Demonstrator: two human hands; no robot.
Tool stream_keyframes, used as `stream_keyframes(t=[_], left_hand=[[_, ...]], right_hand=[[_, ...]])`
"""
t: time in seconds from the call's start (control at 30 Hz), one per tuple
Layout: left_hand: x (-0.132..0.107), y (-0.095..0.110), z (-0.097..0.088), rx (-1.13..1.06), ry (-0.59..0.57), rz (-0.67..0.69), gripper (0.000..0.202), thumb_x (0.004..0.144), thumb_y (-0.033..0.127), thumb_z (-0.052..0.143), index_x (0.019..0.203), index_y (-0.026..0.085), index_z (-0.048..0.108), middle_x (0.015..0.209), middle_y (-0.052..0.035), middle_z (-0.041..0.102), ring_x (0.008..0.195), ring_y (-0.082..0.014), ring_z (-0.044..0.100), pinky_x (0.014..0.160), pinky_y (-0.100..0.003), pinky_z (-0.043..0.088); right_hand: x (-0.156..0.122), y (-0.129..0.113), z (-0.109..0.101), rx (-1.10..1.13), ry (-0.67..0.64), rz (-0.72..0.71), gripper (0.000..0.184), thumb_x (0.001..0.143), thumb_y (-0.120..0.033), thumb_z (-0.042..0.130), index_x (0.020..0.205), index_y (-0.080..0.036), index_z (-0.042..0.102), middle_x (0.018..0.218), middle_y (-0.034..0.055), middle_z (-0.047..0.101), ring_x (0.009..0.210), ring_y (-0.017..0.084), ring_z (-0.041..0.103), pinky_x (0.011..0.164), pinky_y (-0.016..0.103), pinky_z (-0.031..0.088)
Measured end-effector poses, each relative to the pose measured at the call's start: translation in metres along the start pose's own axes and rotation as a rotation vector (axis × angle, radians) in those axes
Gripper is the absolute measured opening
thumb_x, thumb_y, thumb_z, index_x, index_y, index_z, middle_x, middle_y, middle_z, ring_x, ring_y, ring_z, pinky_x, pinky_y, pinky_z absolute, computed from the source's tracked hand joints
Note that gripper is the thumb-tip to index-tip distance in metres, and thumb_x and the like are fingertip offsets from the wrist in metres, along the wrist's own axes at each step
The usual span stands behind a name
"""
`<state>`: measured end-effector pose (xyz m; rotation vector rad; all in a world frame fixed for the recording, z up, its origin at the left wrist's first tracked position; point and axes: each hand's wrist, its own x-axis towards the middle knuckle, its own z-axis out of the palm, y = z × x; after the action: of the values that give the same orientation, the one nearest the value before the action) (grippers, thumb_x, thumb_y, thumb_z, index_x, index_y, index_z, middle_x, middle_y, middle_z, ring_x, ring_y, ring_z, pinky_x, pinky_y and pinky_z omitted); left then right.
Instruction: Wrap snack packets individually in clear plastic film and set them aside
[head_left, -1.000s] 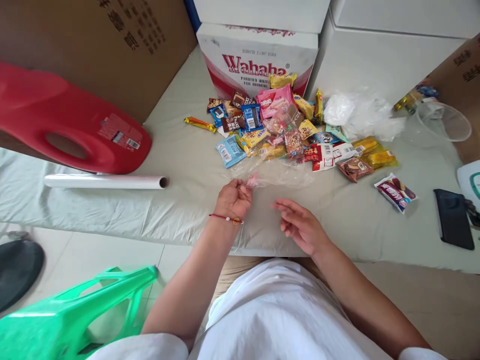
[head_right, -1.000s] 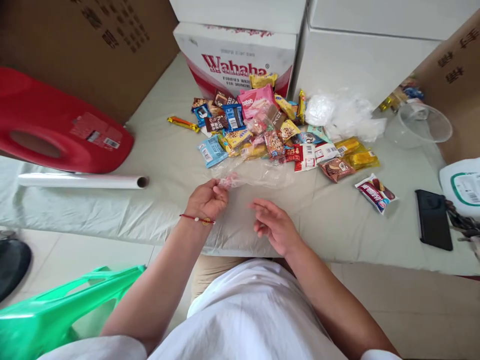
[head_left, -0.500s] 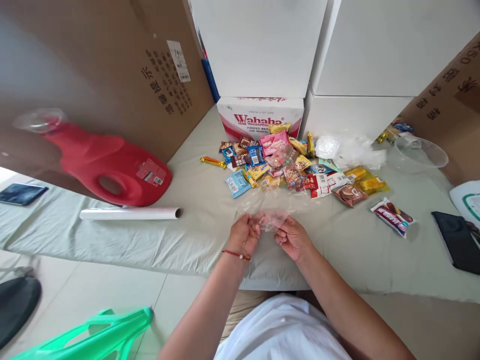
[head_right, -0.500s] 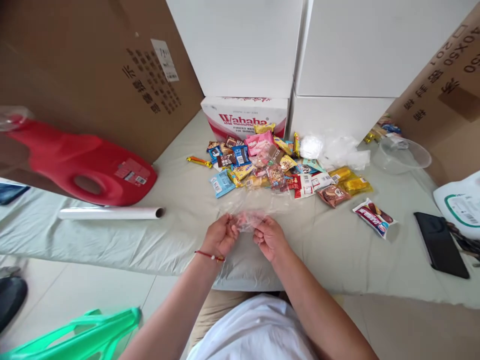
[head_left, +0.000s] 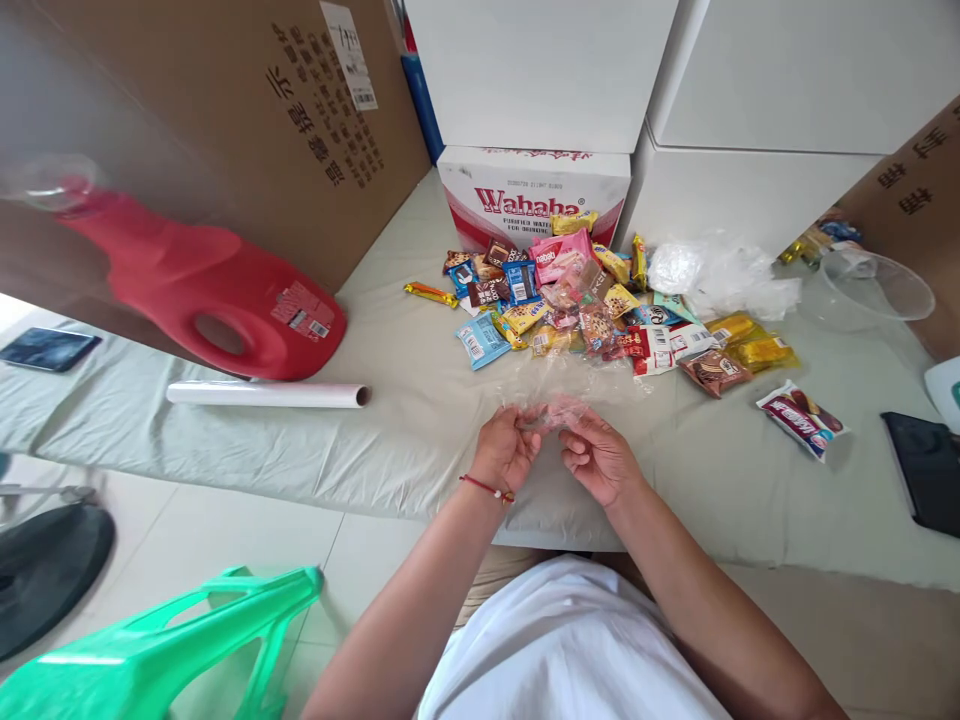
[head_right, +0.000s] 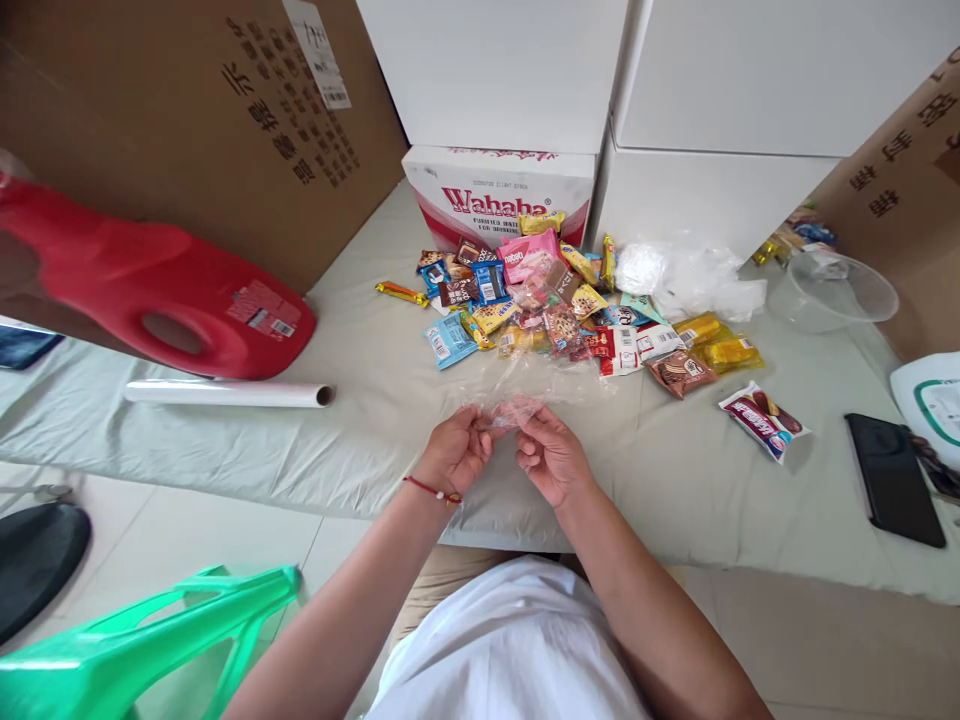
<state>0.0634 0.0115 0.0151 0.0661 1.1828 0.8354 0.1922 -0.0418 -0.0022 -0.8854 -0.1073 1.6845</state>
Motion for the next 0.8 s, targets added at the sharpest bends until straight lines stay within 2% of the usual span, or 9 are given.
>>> stream_keyframes(t=[0.13,0.3,0.37,0.43,0.5,0.63,0.8], left_hand=[[-0.001,-0.004,-0.001,0.023,-0.021,0.050,0.015,0.094,0.013,0.050,0.084,0.020,0.043,0.087,-0.0049,0.076,0.045,-0.0112,0.065,0.035,-0.016,0.039],[0.001,-0.002,-0.002,0.043,-0.038,0.070,0.016,0.089,0.012,0.056,0.081,0.020,0.044,0.088,-0.0077,0.076,0.057,-0.0141,0.072,0.037,-0.015,0.040],[0.003,-0.002,-0.002,0.056,-0.040,0.070,0.016,0.088,0.012,0.058,0.080,0.019,0.045,0.087,-0.0077,0.075,0.058,-0.0143,0.072,0.037,-0.015,0.040],[0.006,-0.003,-0.002,0.062,-0.038,0.071,0.016,0.088,0.011,0.057,0.079,0.019,0.046,0.084,-0.0070,0.074,0.057,-0.0133,0.071,0.038,-0.015,0.041],[0.008,-0.004,-0.002,0.066,-0.036,0.082,0.016,0.088,0.012,0.056,0.078,0.019,0.046,0.081,-0.0054,0.073,0.052,-0.0111,0.067,0.038,-0.016,0.043],[0.009,-0.007,-0.003,0.081,-0.051,0.103,0.017,0.087,0.014,0.061,0.076,0.019,0.048,0.078,-0.0040,0.072,0.048,-0.0088,0.063,0.039,-0.016,0.043],[0.007,-0.005,-0.002,0.100,-0.080,0.104,0.017,0.085,0.015,0.062,0.077,0.019,0.047,0.081,-0.0068,0.073,0.061,-0.0149,0.072,0.038,-0.016,0.043]], right_hand=[[0.003,0.000,-0.006,-0.037,0.050,-0.030,0.045,0.054,-0.024,0.097,0.084,-0.021,0.063,0.067,-0.0081,0.060,0.046,0.001,0.036,0.035,0.009,0.028],[-0.003,-0.004,-0.018,-0.068,0.091,-0.060,0.043,0.059,-0.026,0.096,0.083,-0.022,0.060,0.067,-0.0085,0.058,0.043,0.001,0.033,0.033,0.010,0.026],[-0.006,-0.007,-0.018,-0.059,0.087,-0.041,0.041,0.060,-0.023,0.094,0.085,-0.021,0.062,0.075,-0.0064,0.065,0.044,0.000,0.034,0.033,0.010,0.026],[-0.009,-0.009,-0.016,-0.033,0.064,-0.011,0.041,0.060,-0.019,0.092,0.093,-0.021,0.067,0.091,-0.0028,0.072,0.045,0.000,0.036,0.033,0.011,0.027],[-0.009,-0.011,-0.013,0.002,0.025,0.005,0.045,0.061,-0.016,0.089,0.101,-0.023,0.070,0.098,-0.0015,0.074,0.045,0.000,0.036,0.033,0.012,0.027],[-0.006,-0.012,-0.012,0.008,-0.034,0.042,0.048,0.061,-0.009,0.085,0.104,-0.024,0.072,0.067,-0.0073,0.061,0.043,0.003,0.031,0.034,0.012,0.024],[-0.006,-0.010,-0.014,-0.055,-0.027,0.144,0.037,0.059,-0.017,0.092,0.089,-0.018,0.070,0.058,-0.0084,0.052,0.043,0.001,0.024,0.036,0.012,0.018]])
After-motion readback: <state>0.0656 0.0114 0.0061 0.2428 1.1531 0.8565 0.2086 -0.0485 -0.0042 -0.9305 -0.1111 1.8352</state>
